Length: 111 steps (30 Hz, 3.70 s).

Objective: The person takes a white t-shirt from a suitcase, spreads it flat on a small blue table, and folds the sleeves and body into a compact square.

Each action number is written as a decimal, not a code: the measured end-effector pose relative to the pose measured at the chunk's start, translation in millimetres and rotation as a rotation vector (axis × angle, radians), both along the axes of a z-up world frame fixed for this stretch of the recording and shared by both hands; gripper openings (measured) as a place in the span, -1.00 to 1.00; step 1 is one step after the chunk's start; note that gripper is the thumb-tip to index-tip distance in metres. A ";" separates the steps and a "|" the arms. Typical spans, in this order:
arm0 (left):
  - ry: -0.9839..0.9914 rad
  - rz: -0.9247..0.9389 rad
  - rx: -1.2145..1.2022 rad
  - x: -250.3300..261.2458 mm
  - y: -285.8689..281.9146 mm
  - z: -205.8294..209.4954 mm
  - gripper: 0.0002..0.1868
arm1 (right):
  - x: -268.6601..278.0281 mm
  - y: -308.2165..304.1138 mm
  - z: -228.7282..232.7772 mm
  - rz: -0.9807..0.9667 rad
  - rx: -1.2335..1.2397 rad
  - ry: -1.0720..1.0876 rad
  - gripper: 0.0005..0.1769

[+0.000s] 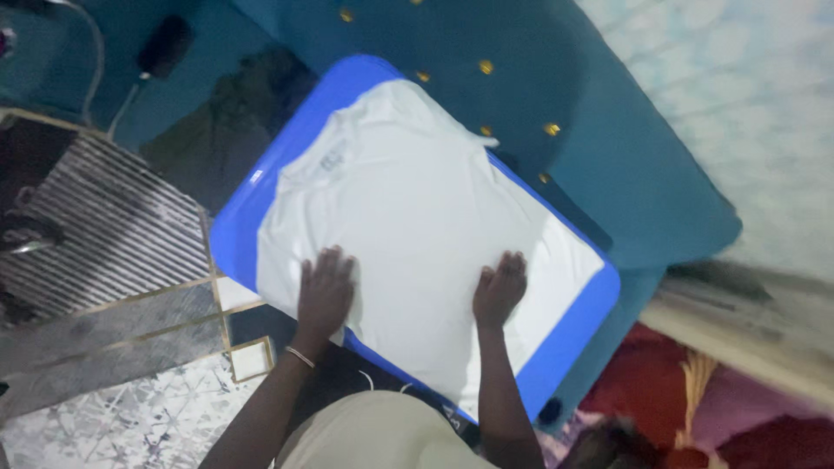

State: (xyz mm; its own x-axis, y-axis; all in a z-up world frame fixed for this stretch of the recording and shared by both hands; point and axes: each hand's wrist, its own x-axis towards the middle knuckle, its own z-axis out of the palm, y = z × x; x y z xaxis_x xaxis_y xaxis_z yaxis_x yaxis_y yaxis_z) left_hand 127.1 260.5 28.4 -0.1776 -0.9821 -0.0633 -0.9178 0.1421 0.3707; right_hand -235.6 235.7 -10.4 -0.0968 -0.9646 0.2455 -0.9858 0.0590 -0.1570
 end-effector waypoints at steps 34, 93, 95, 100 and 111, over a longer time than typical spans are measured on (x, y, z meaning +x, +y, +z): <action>0.202 -0.201 -0.293 -215.3 -239.9 -14.4 -0.75 | -200.3 -54.6 -23.0 -0.319 -0.011 -0.109 -0.54; -0.024 0.539 -0.071 -36.8 62.7 -45.2 -0.22 | -40.4 224.7 58.0 0.158 0.252 -0.099 -0.30; -0.028 0.595 -0.056 -38.2 75.9 -48.5 -0.21 | -44.3 231.5 52.8 0.185 0.248 -0.091 -0.27; -0.024 0.666 -0.161 -49.1 113.3 -42.1 -0.17 | -54.6 254.6 54.5 0.237 0.167 -0.005 -0.26; 0.034 0.558 -0.410 -36.9 129.1 -26.0 -0.38 | -41.1 255.9 72.2 0.130 0.192 -0.085 -0.36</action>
